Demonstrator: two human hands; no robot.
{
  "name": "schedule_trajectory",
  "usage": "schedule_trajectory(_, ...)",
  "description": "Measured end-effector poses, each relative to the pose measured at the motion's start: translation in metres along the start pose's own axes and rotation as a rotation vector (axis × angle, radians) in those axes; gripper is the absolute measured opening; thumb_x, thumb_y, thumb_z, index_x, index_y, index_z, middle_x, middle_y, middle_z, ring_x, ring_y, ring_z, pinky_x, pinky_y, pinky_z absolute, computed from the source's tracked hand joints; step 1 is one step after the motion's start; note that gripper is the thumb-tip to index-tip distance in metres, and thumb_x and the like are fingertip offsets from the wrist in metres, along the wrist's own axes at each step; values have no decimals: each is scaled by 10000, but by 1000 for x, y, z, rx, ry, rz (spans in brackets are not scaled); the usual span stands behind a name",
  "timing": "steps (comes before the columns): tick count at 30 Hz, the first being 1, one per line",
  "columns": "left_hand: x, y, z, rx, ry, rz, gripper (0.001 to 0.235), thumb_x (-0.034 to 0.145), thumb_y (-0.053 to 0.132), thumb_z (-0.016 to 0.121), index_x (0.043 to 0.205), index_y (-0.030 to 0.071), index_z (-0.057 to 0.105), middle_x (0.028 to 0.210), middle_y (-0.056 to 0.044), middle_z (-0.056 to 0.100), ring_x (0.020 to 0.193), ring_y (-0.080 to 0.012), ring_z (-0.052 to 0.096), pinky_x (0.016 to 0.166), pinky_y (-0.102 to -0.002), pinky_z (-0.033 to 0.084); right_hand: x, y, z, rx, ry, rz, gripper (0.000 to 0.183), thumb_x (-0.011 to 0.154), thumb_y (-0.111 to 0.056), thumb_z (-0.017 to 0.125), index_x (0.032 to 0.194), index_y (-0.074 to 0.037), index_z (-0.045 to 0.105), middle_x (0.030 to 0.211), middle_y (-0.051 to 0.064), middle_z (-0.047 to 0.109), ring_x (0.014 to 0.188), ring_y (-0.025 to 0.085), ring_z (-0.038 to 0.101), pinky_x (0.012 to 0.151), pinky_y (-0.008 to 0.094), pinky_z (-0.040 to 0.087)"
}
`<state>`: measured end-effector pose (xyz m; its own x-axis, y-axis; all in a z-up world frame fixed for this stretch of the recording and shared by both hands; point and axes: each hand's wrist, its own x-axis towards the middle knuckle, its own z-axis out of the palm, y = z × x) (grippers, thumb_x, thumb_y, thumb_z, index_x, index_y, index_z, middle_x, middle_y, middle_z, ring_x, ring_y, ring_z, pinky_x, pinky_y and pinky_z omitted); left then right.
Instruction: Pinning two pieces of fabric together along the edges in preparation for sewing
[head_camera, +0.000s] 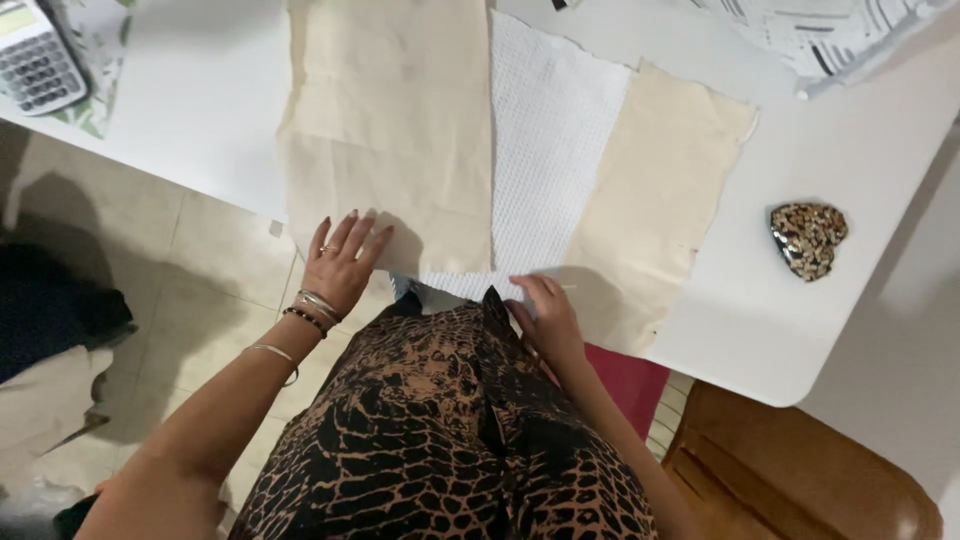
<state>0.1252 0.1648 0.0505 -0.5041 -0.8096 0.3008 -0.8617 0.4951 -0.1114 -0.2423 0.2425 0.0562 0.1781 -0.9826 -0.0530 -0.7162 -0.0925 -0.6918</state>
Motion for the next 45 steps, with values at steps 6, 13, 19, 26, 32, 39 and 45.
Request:
schedule_trajectory(6, -38, -65, 29, -423, -12, -599, 833, 781, 542, 839, 1453, 127, 574, 1313, -193, 595, 1234, -385, 610, 1018, -512, 488, 104, -43, 26, 384, 31, 319, 593, 920, -273, 790, 1400, -36, 534, 1215, 232, 640, 1103, 418, 685, 891, 464, 593)
schedule_trajectory(13, 0, -134, 67, -810, -261, -1084, 742, 852, 500, 845, 1433, 190, 504, 1141, -99, 706, 981, -311, 726, 850, -424, 595, 165, -51, 53, 246, 56, 505, 648, 876, -497, 809, 1351, -126, 571, 1077, 111, 727, 1009, 291, 735, 820, 375, 617)
schedule_trajectory(19, 44, -163, 91, -769, -401, -1109, 664, 848, 700, 780, 1293, 237, 613, 1003, -29, 748, 994, -256, 728, 890, -423, 587, 200, -61, 51, 225, 222, 525, 716, 849, -306, 854, 1401, -32, 491, 1260, 269, 587, 1165, 452, 657, 954, 472, 581)
schedule_trajectory(26, 53, -165, 90, -884, -320, -1055, 380, 1015, 374, 658, 1304, 144, 570, 1009, -152, 755, 1000, -357, 723, 856, -489, 587, 214, -147, 55, -21, 186, 136, 375, 974, -253, 650, 1324, -118, 658, 1052, 225, 688, 954, 464, 700, 797, 533, 606)
schedule_trajectory(32, 40, -174, 95, -1027, -261, -1068, 368, 1063, 409, 635, 1291, 120, 628, 985, -147, 746, 950, -309, 717, 821, -426, 583, 200, -221, 70, -177, 172, -212, 267, 1035, -304, 555, 1263, -242, 680, 892, 38, 666, 793, 297, 729, 673, 397, 589)
schedule_trajectory(39, 46, -145, 165, -1402, -22, -893, 82, 1066, 120, 603, 1085, 78, 671, 826, -112, 689, 758, -201, 641, 705, -341, 538, 160, -184, -25, 259, 380, 55, 237, 1041, -178, 608, 1211, -74, 737, 1075, 185, 750, 981, 390, 734, 831, 450, 589)
schedule_trajectory(45, 170, -27, 12, -1565, 59, -755, 278, 1106, 247, 526, 1263, 90, 693, 844, -43, 649, 835, -143, 559, 756, -308, 515, 93, -120, -124, 361, 690, 373, 225, 1103, -147, 540, 1211, -48, 711, 898, 121, 666, 836, 172, 576, 742, 373, 537)
